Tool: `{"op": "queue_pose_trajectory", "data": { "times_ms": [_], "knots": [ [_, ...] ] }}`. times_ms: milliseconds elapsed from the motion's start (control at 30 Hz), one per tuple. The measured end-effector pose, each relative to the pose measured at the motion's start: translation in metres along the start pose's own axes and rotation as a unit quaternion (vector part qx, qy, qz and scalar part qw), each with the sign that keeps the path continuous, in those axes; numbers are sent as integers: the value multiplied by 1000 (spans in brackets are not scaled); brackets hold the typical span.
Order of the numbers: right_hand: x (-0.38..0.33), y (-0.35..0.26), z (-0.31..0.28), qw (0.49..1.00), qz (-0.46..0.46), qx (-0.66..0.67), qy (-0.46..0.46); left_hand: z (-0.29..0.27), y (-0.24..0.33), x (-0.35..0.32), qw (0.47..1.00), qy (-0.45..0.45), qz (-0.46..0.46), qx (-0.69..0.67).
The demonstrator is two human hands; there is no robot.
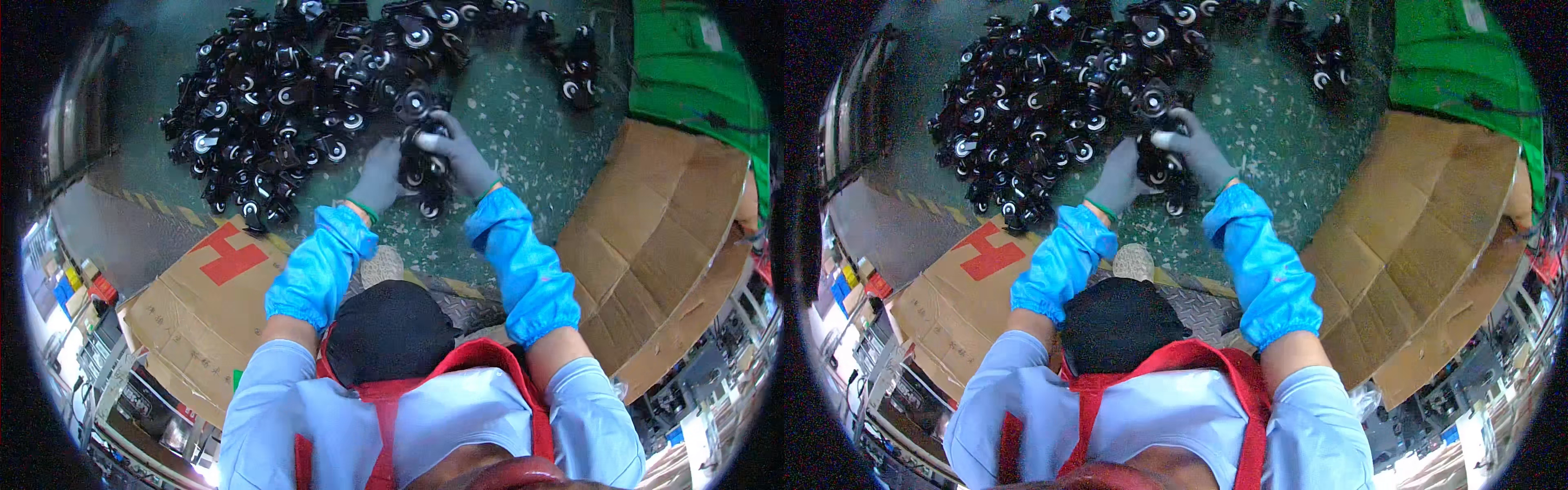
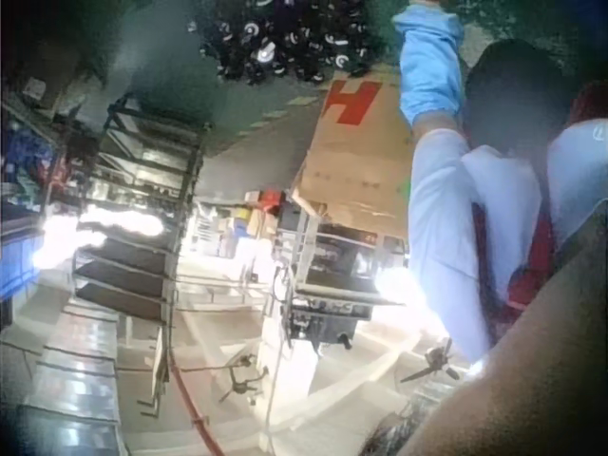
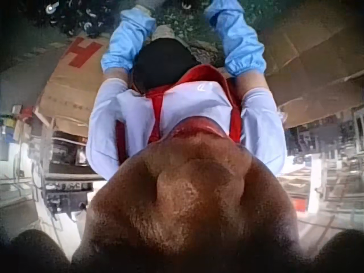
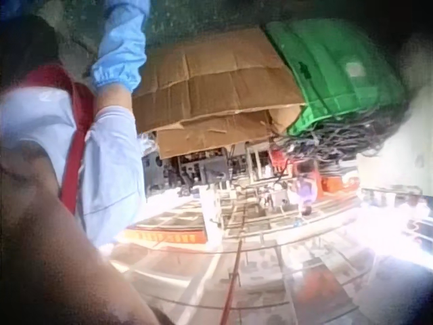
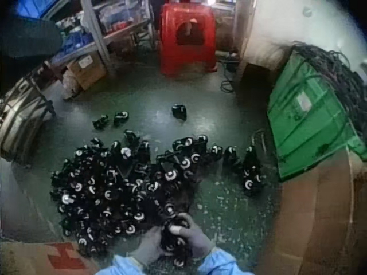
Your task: Sorting and packing black caster wheels into a cardboard box on a factory floor.
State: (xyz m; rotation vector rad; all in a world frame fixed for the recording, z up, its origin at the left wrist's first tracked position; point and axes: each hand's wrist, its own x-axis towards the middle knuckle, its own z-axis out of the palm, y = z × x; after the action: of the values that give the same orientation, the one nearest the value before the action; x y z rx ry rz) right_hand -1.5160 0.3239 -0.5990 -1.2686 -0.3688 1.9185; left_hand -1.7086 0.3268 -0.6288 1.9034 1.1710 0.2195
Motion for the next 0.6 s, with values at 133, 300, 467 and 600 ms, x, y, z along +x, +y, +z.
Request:
{"op": "queue_pose_trajectory", "data": {
  "times_ms": [133,300,467,600],
  "knots": [
    [-52,43,-29,997,-6,52,63,39,31,-33,1000,13,18,-2],
    [-166,-30,-22,973,-182,-39,137,31,123,-17,968,-4,43,-246],
    [-318,-152,3,844,-443,-105,283,-35,348,25,829,-165,116,-521],
    [-405,-175,-7,653,-600,-152,437,5,466,52,787,-207,260,-520]
  ]
}}
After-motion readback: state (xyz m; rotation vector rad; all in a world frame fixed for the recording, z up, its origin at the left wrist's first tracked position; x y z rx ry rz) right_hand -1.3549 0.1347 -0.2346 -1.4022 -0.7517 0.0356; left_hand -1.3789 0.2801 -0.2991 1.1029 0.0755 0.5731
